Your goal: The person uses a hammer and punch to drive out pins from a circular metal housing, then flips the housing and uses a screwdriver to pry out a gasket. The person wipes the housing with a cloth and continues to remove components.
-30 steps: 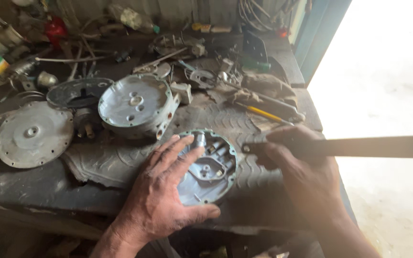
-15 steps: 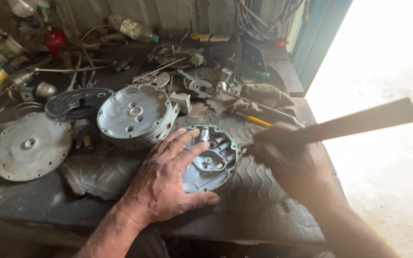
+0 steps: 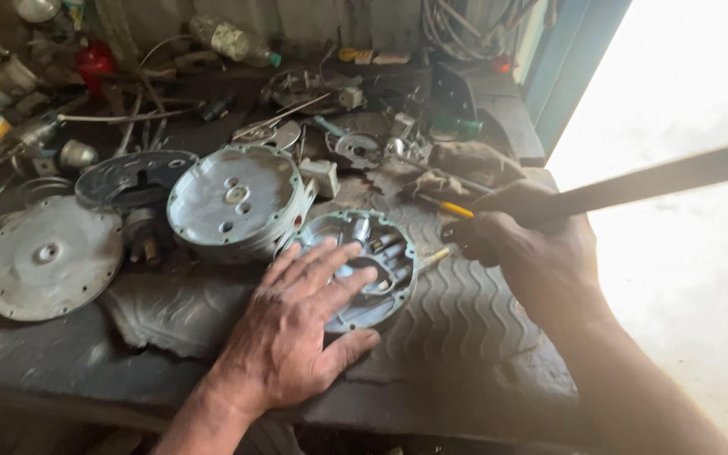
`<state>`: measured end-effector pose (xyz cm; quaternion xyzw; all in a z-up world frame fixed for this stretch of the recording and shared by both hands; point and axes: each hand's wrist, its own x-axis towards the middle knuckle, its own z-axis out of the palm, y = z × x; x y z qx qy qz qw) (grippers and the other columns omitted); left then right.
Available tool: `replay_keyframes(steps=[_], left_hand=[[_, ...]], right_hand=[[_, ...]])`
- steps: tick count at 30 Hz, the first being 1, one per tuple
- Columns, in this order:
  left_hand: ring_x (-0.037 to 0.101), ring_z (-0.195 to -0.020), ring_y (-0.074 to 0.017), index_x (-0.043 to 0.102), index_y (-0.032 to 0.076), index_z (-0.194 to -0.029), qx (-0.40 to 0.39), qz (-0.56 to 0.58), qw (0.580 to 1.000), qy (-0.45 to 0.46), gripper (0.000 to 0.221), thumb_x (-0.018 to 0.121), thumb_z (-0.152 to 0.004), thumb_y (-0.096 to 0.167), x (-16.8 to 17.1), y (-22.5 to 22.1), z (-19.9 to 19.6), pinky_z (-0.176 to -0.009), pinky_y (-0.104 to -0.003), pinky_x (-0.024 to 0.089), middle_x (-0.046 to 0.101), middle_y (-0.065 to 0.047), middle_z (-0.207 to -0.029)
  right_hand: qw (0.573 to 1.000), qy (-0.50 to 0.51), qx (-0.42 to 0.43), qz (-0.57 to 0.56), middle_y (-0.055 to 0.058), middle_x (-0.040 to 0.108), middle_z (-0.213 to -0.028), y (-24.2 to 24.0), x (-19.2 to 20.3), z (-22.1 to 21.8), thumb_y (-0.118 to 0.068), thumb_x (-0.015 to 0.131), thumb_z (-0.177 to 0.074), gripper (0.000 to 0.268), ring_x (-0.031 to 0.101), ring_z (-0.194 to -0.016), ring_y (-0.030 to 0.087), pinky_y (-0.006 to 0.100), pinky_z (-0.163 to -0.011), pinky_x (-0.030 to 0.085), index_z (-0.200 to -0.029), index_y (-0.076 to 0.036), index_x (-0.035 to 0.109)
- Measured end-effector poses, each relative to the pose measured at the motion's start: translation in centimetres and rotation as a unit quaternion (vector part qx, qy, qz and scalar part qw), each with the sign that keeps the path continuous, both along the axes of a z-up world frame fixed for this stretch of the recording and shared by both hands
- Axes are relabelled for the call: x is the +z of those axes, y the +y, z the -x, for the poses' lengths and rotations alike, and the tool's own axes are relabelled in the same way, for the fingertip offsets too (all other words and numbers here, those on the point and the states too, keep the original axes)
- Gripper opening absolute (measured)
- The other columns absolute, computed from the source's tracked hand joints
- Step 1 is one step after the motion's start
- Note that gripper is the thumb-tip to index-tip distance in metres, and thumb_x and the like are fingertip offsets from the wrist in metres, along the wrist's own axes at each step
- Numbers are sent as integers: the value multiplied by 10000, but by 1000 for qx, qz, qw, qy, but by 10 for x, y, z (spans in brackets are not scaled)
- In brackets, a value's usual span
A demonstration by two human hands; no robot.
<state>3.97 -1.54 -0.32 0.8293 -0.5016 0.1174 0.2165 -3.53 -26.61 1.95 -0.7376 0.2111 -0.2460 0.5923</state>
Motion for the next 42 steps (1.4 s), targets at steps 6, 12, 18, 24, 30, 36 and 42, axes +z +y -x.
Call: replay_keyframes(steps=[6,12,18,24,30,36,42], left_hand=[[498,-1373,-369,688,136,-1312,-15,1,1000,1,544,666,-914,506,-3,2,2,-1165,-529,295,634,-126,-1395],[509,-1366,-364,706,139,-1283,-18,12,1000,14,531,664,-909,514,-2,4,1,-1159,-516,312,650,-121,-1378],[505,-1356,-377,705,138,-1299,-24,18,1000,5,536,664,-914,509,-2,3,2,-1136,-519,319,648,-142,-1377],[513,-1369,-365,701,140,-1291,-22,21,999,15,527,657,-922,514,-4,7,2,-1142,-505,335,656,-131,-1374],[518,-1358,-369,703,142,-1293,-21,21,1000,11,531,664,-917,515,-2,5,2,-1138,-508,330,654,-135,-1367],[527,-1364,-353,709,149,-1281,-24,23,999,13,514,664,-909,501,-2,2,2,-1145,-499,340,660,-120,-1378],[524,-1343,-372,731,129,-1256,-21,25,999,2,557,666,-888,542,-5,3,1,-1125,-510,335,659,-136,-1363]], right_hand=[[989,78,75,102,78,771,-778,-2,-9,-2,-88,706,-838,128,733,-673,152,306,-605,585,-944,-26,743],[997,6,81,-11,100,788,-806,0,-12,-3,-49,678,-849,128,726,-662,155,317,-627,601,-942,-11,757],[829,-126,12,545,51,756,-901,-2,-22,-8,-32,691,-830,104,704,-783,179,328,-702,545,-879,-100,753],[988,33,54,137,55,729,-773,18,-11,-11,-117,774,-798,130,706,-627,156,315,-565,558,-857,-1,772],[997,-70,29,24,79,716,-789,21,9,-7,-80,684,-859,108,723,-676,145,292,-612,603,-912,14,688],[991,52,55,114,20,752,-725,10,-11,4,-79,666,-846,88,732,-653,129,310,-597,581,-912,-57,720],[935,-109,111,318,26,732,-842,6,-20,19,-66,688,-876,85,714,-754,111,275,-657,565,-881,-75,773]])
